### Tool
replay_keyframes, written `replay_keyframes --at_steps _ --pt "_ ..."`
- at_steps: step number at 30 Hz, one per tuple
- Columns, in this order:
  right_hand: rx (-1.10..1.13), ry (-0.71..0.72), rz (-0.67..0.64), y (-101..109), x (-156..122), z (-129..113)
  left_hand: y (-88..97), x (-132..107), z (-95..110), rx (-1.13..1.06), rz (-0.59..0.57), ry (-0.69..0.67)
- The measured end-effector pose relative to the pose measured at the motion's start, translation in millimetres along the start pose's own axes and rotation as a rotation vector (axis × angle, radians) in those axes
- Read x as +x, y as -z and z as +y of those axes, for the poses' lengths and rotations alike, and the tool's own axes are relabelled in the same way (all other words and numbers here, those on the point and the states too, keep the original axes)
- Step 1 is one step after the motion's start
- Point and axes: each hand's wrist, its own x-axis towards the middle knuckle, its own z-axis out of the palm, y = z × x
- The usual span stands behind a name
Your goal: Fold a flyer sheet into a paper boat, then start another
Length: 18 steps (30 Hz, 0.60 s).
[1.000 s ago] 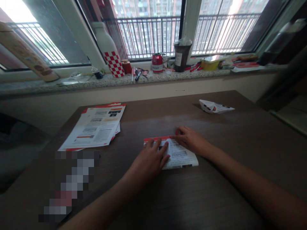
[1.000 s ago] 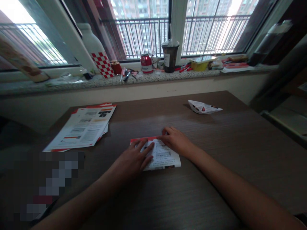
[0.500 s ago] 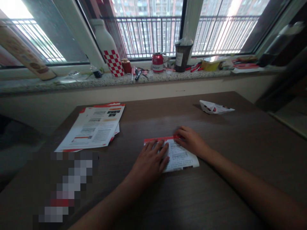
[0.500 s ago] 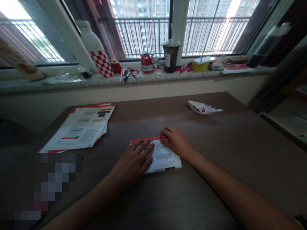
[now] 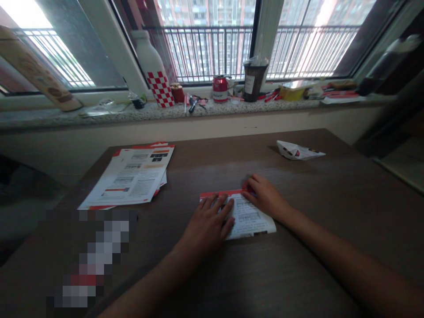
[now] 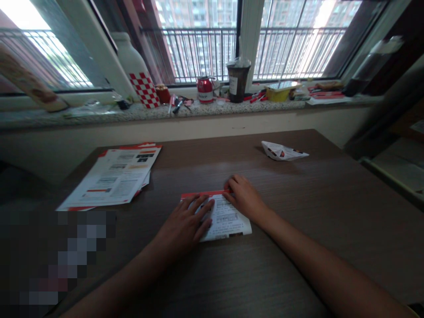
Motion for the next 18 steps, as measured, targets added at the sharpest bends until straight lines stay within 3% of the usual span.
replay_keyframes --at_steps 18 --pt "-0.067 0.001 -0.007 1.6 0.6 -3.0 -0.7 -0.5 1.1 0.018 0.023 0.005"
